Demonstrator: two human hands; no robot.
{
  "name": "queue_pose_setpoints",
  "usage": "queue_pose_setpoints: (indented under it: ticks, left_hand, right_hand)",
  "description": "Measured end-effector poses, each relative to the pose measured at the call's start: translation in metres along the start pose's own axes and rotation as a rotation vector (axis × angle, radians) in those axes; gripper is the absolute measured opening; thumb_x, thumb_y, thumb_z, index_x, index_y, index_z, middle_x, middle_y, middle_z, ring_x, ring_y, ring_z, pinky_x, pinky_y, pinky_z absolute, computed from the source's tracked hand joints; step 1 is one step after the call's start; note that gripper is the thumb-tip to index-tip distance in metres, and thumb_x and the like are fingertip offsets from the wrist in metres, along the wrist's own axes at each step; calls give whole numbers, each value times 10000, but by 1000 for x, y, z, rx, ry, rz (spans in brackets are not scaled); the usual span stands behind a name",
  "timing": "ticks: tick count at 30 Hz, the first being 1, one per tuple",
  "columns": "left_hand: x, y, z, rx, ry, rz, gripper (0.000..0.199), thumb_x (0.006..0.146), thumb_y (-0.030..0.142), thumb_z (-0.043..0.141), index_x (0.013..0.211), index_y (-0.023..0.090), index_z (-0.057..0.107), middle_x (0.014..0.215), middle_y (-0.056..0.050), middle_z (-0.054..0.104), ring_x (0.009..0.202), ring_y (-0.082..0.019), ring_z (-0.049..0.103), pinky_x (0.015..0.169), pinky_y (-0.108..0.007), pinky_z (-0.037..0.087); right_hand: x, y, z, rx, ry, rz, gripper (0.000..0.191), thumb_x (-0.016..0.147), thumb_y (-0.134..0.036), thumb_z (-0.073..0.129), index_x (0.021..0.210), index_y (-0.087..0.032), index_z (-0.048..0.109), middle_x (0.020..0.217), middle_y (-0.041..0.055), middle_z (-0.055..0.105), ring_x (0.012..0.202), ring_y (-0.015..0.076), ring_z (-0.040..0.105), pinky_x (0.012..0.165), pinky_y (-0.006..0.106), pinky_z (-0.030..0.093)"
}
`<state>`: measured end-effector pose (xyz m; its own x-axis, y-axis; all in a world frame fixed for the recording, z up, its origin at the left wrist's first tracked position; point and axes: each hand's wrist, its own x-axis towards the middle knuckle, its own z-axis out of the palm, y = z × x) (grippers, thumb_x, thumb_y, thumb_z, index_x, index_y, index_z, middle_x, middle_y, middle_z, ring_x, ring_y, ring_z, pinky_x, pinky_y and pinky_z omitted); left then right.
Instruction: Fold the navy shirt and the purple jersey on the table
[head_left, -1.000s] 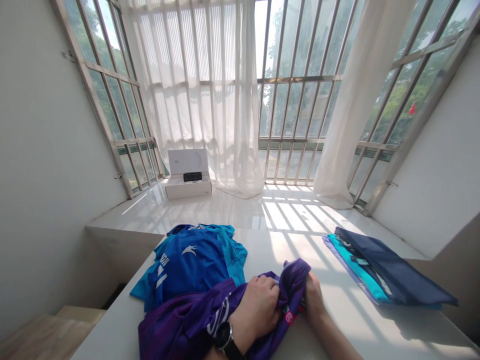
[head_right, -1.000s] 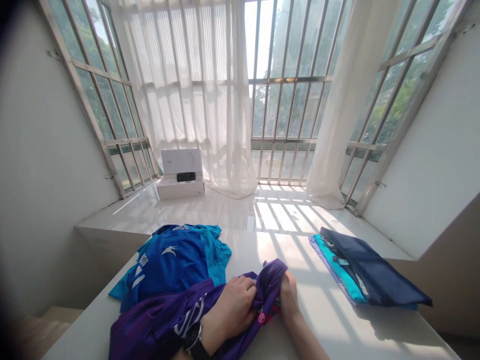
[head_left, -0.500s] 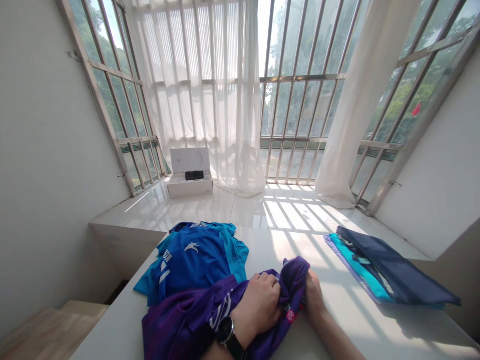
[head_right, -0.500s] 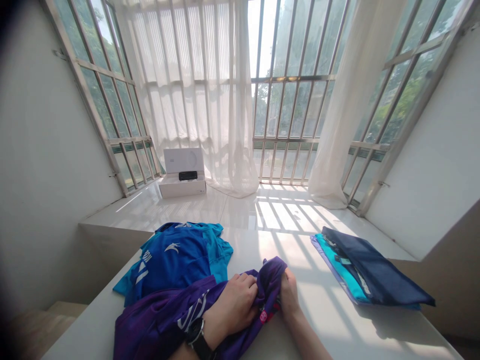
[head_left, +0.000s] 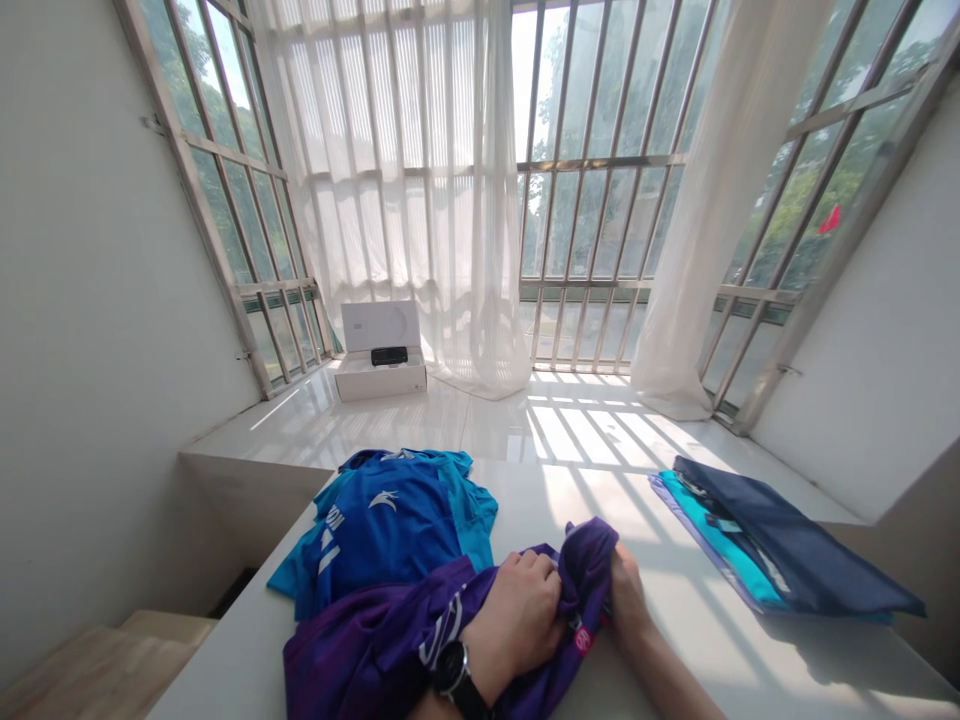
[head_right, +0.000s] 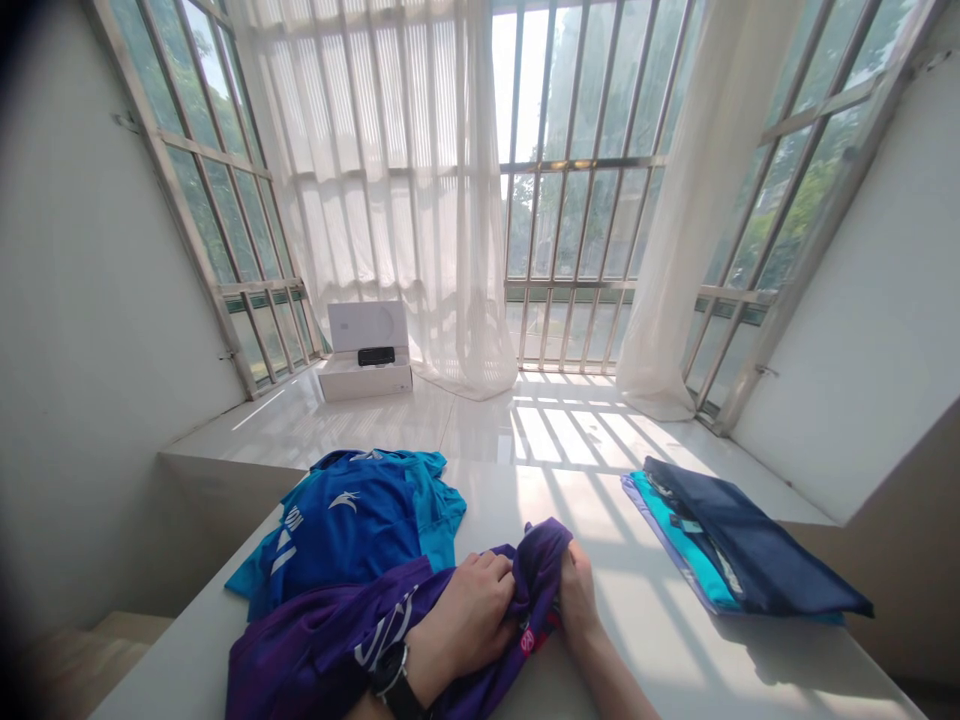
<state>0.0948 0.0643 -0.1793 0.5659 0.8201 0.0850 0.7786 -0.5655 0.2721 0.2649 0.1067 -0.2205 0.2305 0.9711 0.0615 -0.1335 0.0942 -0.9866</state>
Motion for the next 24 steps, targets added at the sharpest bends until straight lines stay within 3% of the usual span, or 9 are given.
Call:
queue_pose_setpoints:
  ticks: [24]
  left_hand:
    - [-3,1,1,123,22,44,254,949,361,516,1039,160,642,1073,-103,652,997,-274,586,892,-420,506]
  right_hand:
    - [-3,-6,2,-14,-21,6,534,663,-717,703,662,-188,629,601,2,610,590,182,512,548,304,461]
